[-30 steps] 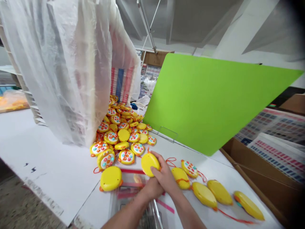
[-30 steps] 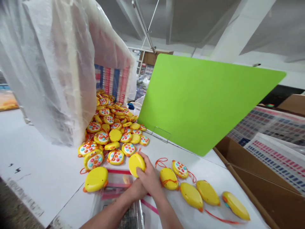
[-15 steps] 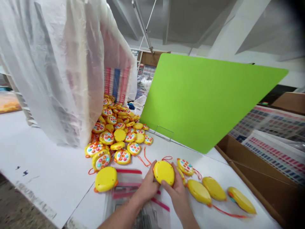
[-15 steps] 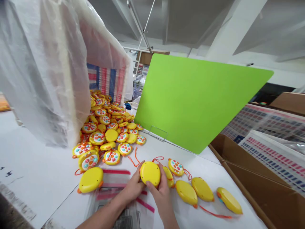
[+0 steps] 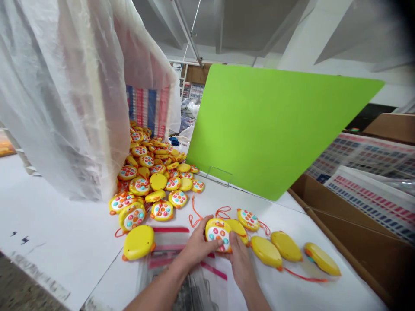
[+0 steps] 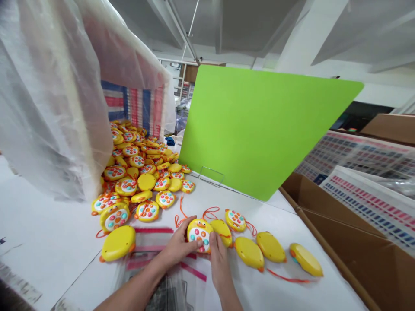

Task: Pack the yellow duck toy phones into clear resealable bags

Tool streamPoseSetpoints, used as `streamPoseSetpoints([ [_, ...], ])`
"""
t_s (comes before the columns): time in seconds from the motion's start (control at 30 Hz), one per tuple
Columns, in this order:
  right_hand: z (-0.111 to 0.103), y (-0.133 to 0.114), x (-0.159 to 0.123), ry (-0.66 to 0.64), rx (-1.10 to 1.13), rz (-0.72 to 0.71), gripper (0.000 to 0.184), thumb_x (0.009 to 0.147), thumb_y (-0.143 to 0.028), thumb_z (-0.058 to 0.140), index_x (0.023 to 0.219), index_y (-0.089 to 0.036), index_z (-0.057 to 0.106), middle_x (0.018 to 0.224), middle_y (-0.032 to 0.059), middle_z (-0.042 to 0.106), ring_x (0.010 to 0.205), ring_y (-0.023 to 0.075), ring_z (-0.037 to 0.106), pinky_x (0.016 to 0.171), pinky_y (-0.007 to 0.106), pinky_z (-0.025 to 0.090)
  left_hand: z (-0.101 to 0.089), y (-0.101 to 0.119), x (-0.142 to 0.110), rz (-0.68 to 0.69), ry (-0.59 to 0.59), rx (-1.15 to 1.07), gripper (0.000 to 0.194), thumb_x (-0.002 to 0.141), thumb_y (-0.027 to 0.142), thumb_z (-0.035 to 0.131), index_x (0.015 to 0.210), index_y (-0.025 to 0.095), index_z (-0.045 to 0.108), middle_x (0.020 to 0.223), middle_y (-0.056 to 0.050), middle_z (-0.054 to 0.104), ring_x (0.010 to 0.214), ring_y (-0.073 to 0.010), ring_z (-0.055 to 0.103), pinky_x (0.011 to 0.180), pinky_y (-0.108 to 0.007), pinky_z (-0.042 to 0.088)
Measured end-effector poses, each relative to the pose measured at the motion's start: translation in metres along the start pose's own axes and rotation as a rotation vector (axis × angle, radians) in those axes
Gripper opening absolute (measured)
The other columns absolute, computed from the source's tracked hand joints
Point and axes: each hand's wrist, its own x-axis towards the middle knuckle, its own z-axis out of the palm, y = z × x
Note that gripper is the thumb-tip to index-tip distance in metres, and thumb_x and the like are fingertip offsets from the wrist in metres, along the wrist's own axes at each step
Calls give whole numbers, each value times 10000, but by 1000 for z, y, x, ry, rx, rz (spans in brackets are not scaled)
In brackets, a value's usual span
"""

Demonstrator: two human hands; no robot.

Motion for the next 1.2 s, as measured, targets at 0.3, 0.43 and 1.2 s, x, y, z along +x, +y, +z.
streamPoseSetpoints([
  [0.3, 5, -12, -5, -35, 87, 138, 692, 764, -656, 531, 1312, -237, 479, 1338, 112, 545, 1034, 286, 630, 695, 367, 580, 6, 22, -8, -33, 1, 118, 1129, 543, 89, 765, 1467, 257, 138, 1103, -59, 618, 885, -193, 594, 767, -322, 500],
  [0.43, 8, -19, -9, -101, 140, 154, 712, 796, -684, 450, 1351, -237, 426, 1255, 128, 605, 909, 279, 675, 651, 392, 581, 4, 18, -7, -13, -5, 101, 1110, 565, 136, 780, 1468, 244, 143, 1084, -54, 613, 859, -183, 588, 750, -308, 493],
  [1.2, 0, -22, -7, 7, -175, -15, 576, 754, -675, 506, 1093, -225, 621, 1252, 80, 608, 1156, 277, 544, 889, 360, 499, 3, 17, -8, -23, -77, 85, 900, 526, 99, 789, 1312, 231, 371, 1057, -39, 589, 865, -179, 576, 735, -302, 493],
])
